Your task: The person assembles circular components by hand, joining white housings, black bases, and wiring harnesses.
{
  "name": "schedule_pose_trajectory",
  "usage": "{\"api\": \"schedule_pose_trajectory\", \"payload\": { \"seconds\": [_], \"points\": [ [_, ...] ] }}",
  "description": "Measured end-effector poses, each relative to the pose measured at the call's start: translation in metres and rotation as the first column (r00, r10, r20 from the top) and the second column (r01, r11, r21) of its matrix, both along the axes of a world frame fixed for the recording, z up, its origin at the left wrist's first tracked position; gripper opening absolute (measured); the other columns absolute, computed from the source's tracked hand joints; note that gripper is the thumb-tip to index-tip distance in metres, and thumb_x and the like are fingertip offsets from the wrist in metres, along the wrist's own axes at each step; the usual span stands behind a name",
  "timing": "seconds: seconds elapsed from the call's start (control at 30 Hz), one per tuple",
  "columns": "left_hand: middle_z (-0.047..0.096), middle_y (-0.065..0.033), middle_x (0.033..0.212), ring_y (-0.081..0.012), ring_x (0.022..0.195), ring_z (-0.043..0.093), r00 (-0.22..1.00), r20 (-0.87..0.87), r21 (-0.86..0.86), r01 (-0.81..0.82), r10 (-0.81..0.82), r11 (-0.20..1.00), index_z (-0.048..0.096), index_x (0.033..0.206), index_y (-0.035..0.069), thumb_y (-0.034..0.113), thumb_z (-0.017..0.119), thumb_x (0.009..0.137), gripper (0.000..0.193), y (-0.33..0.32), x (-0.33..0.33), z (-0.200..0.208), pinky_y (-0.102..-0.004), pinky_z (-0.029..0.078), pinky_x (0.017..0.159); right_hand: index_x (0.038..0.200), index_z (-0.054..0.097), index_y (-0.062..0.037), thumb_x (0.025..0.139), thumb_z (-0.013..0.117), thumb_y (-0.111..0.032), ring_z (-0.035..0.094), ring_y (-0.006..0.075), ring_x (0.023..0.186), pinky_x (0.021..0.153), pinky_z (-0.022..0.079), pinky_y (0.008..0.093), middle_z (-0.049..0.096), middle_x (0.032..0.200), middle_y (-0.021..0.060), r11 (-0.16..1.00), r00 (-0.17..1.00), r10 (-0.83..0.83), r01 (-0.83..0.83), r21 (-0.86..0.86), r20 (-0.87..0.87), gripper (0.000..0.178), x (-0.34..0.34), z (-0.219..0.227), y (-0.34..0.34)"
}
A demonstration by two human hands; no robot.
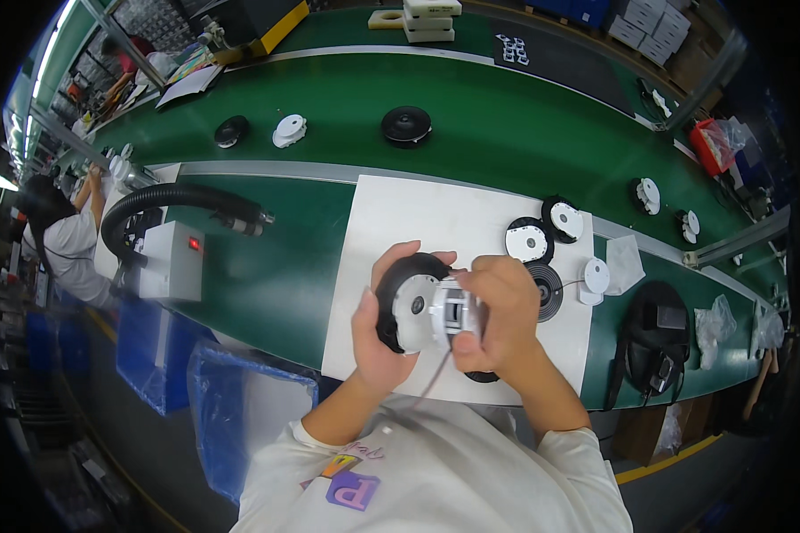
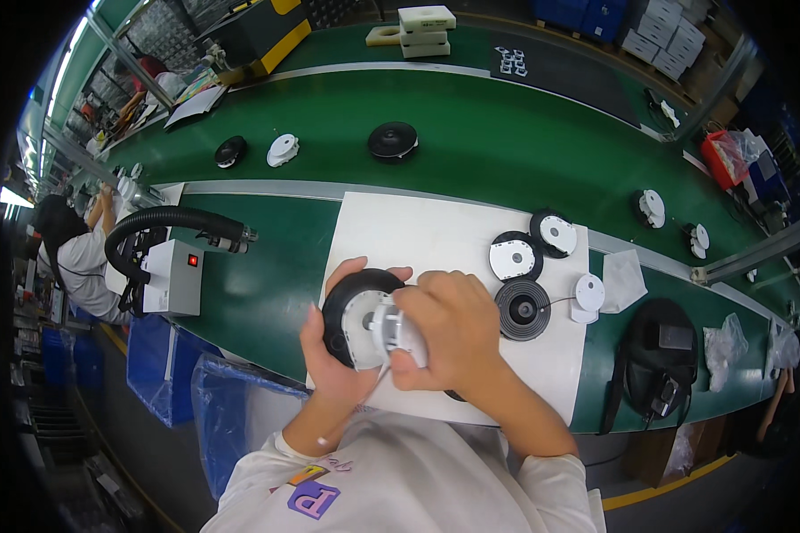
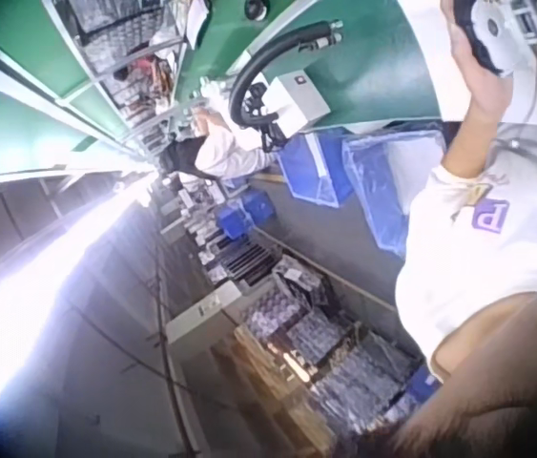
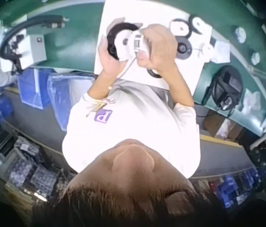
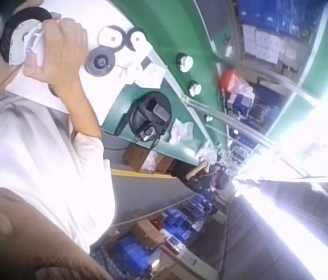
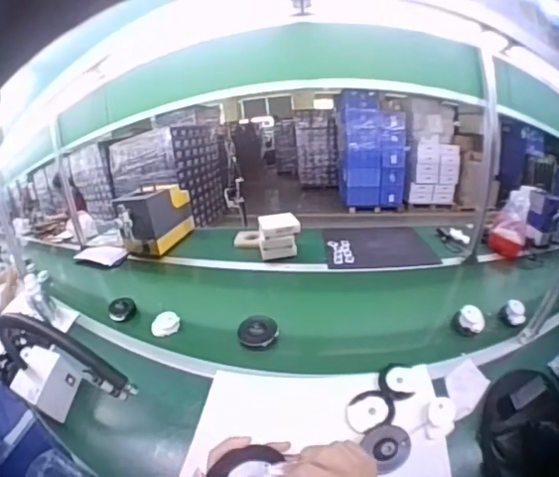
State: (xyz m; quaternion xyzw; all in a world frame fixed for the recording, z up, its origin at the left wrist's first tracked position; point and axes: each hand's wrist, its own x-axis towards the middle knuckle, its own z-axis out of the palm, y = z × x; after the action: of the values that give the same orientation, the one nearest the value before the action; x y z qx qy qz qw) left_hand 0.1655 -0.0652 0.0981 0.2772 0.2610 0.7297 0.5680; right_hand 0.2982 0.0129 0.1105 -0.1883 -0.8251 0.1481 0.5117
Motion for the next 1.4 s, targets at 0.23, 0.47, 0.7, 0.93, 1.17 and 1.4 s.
{"api": "schedule_pose_trajectory", "payload": {
  "seconds": [0.23,0.47,0.7,0.93,1.17,1.4],
  "points": [
    [0.048,-0.0206,0.138,-0.0281,0.124,0.049,0.937,-0.338,-0.004,-0.09,0.083,0.996,0.033,0.147,0.005,0.069,0.036,0.091,0.085,-0.003,0.009,0.008,-0.0412,0.037,0.107,0.103,0.062,-0.0119,0.078,0.062,-0.048,0.046,0.0231,0.063,0.056,0.034,0.0373,0.055,0.089,0.0081,0.993,0.992,-0.087,0.078,0.094,0.095,0.044,-0.008,-0.006,-0.007],
    [0.043,-0.0162,0.141,-0.0244,0.129,0.043,0.923,-0.385,0.072,0.003,0.025,0.997,0.029,0.148,0.001,0.067,0.037,0.094,0.086,-0.002,0.003,-0.002,-0.0384,0.033,0.11,0.101,0.064,-0.012,0.078,0.06,-0.048,0.046,0.0239,0.066,0.058,0.033,0.0374,0.058,0.094,0.0107,0.995,0.991,-0.066,0.056,0.083,0.12,0.044,-0.003,-0.008,-0.011],
    [0.041,-0.0166,0.141,-0.026,0.13,0.042,0.915,-0.402,0.102,0.011,0.031,0.995,0.029,0.147,0.0,0.067,0.035,0.095,0.085,-0.004,0.005,-0.009,-0.0393,0.032,0.11,0.098,0.065,-0.0154,0.077,0.056,-0.053,0.044,0.0234,0.07,0.066,0.031,0.0385,0.062,0.1,0.0112,0.972,0.958,-0.199,0.166,0.167,0.206,0.044,0.0,-0.011,-0.016],
    [0.043,-0.0182,0.14,-0.0283,0.129,0.045,0.878,-0.471,0.088,-0.049,0.085,0.995,0.032,0.145,0.004,0.069,0.031,0.095,0.082,-0.006,0.009,-0.012,-0.0426,0.035,0.109,0.105,0.068,-0.0179,0.082,0.052,-0.056,0.047,0.024,0.081,0.081,0.035,0.0442,0.061,0.104,0.0106,0.984,0.919,-0.176,0.175,0.036,0.353,0.047,0.002,-0.008,-0.023],
    [0.03,-0.0179,0.149,-0.0272,0.138,0.033,0.901,-0.4,0.052,0.207,-0.17,0.977,0.02,0.15,-0.002,0.065,0.042,0.094,0.09,-0.013,0.005,-0.014,-0.04,0.027,0.113,0.135,0.058,-0.0302,0.091,0.042,-0.063,0.035,0.0441,0.139,0.111,0.007,0.0676,0.049,0.143,0.0222,0.995,0.99,0.097,-0.096,-0.017,0.104,0.058,0.003,-0.02,-0.011],
    [0.018,-0.0201,0.155,-0.0305,0.143,0.026,0.826,-0.531,0.142,0.308,-0.191,0.941,0.005,0.153,-0.002,0.067,0.045,0.093,0.1,-0.001,0.017,-0.016,-0.0423,0.023,0.115,0.138,0.055,-0.0226,0.097,0.031,-0.059,0.025,0.0485,0.144,0.11,0.001,0.0689,0.04,0.148,0.03,0.99,0.986,0.125,-0.13,-0.046,-0.113,0.059,0.008,-0.044,-0.005]
  ]
}}
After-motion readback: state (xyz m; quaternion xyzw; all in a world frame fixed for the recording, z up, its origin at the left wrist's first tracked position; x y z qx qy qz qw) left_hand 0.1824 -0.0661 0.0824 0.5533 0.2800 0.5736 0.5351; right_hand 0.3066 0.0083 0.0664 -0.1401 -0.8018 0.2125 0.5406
